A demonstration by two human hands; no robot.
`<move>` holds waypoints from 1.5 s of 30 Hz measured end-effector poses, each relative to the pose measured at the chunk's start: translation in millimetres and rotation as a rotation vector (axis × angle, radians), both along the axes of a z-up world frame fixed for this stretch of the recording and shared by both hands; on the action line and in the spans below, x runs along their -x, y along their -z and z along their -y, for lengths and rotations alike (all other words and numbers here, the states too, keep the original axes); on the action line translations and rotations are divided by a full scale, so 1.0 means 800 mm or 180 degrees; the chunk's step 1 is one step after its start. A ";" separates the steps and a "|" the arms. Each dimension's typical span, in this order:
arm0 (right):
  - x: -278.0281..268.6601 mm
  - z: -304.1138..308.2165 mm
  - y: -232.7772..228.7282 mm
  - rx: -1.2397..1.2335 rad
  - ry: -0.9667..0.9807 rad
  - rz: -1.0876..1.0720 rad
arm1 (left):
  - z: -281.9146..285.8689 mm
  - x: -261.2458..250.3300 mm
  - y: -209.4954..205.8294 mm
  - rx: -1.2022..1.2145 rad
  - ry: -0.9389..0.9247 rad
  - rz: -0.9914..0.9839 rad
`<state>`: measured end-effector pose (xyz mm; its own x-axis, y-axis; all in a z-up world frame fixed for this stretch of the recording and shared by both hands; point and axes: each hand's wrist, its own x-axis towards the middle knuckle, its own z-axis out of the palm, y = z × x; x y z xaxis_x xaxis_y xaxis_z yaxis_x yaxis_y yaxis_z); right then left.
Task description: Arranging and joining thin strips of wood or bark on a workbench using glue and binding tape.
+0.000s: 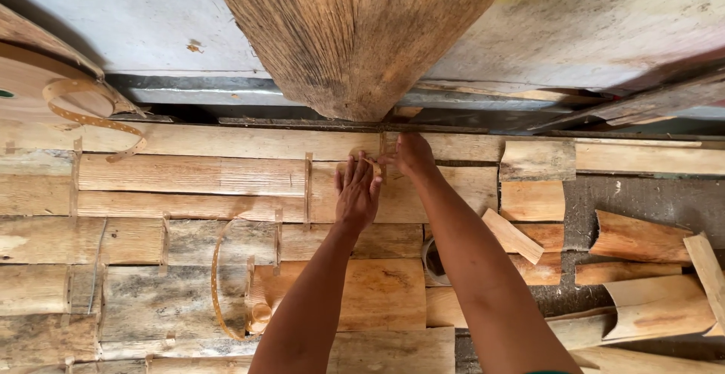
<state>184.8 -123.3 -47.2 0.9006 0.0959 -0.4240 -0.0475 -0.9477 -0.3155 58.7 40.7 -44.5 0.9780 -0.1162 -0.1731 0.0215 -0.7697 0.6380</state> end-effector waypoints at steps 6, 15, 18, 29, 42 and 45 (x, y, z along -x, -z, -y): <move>-0.005 -0.008 -0.051 -0.0044 0.0147 -0.0507 | 0.002 -0.002 0.005 -0.0116 0.0030 -0.0179; -0.008 0.011 0.013 -0.0228 -0.0029 -0.0053 | 0.002 0.001 0.010 0.0057 -0.0050 0.0082; -0.005 -0.004 -0.021 -0.0089 0.0071 -0.0347 | 0.002 -0.003 0.007 -0.0140 0.0030 0.0034; -0.013 -0.002 -0.017 0.0097 0.0207 -0.0258 | 0.003 0.001 0.013 -0.0036 -0.0010 0.0045; -0.024 -0.011 -0.009 0.0444 0.0303 -0.0262 | 0.002 -0.003 0.002 -0.0011 0.0012 0.0015; -0.023 -0.012 -0.034 0.0379 0.0473 -0.0284 | 0.000 0.002 0.012 -0.0070 0.0040 0.0179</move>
<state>202.9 -113.7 -19.6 0.8595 -0.0907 -0.5031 -0.2123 -0.9586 -0.1898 57.2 40.5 -53.9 0.9848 -0.1252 -0.1206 -0.0236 -0.7836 0.6208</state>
